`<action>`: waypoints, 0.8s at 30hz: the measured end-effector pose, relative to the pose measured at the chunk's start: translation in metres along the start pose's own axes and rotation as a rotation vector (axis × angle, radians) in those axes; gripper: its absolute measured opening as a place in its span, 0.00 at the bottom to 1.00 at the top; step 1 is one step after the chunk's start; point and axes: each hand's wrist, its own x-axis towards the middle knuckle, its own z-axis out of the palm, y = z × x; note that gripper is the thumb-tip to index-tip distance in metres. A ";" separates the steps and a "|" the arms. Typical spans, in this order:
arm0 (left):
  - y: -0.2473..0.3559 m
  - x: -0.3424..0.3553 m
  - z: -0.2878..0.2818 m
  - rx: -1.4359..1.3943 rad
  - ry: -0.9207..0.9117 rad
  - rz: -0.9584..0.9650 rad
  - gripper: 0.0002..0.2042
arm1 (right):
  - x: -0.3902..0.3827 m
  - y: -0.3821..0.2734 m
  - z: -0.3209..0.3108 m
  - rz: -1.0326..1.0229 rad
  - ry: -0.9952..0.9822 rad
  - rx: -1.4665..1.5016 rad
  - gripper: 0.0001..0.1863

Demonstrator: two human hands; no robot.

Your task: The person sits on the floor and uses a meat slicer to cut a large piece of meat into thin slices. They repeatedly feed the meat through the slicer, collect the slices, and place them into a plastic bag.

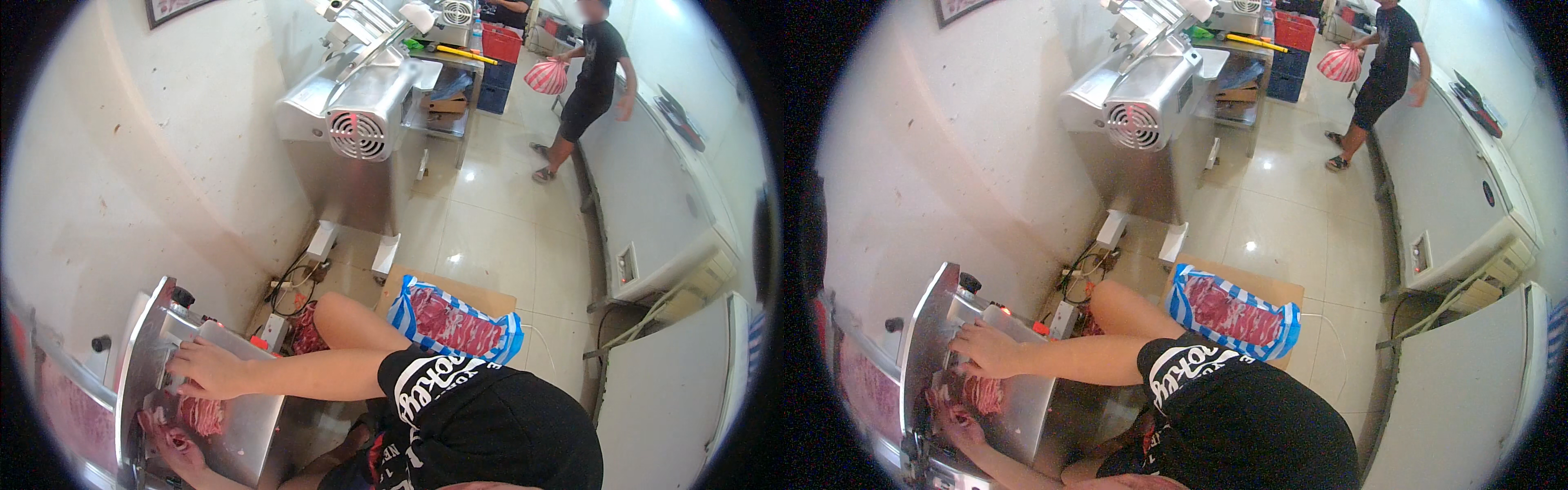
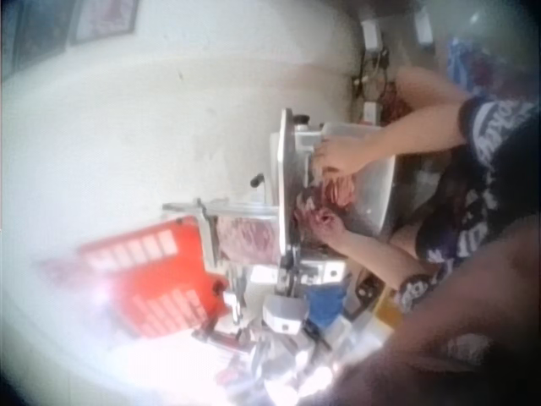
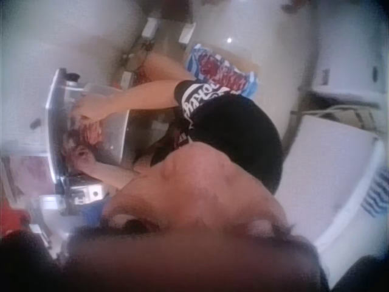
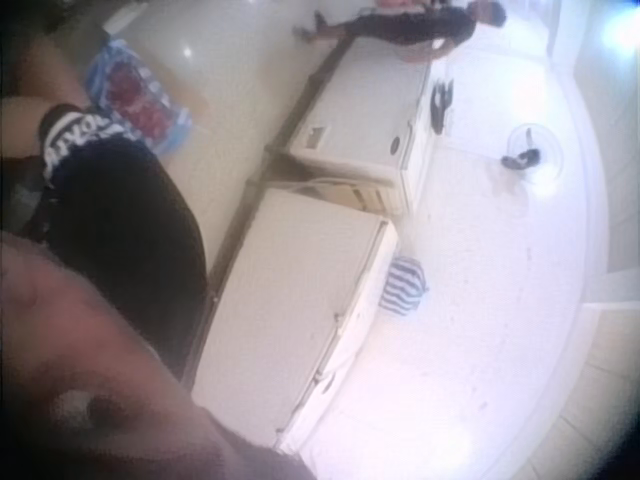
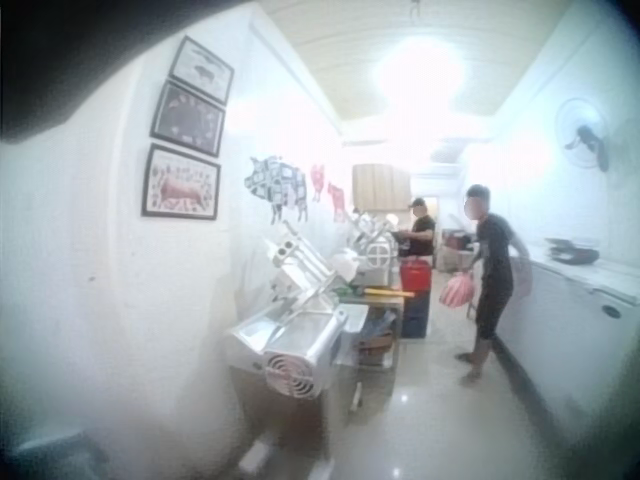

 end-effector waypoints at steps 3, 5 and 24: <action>0.020 -0.053 0.088 0.321 0.001 0.014 0.31 | 0.009 -0.019 0.000 0.091 -0.089 0.306 0.24; 0.016 -0.054 0.118 0.382 0.002 -0.128 0.28 | 0.015 -0.018 -0.002 0.277 -0.308 0.552 0.27; 0.025 0.023 0.068 -0.747 0.021 -0.076 0.13 | 0.007 0.016 -0.041 0.123 -0.158 -0.154 0.15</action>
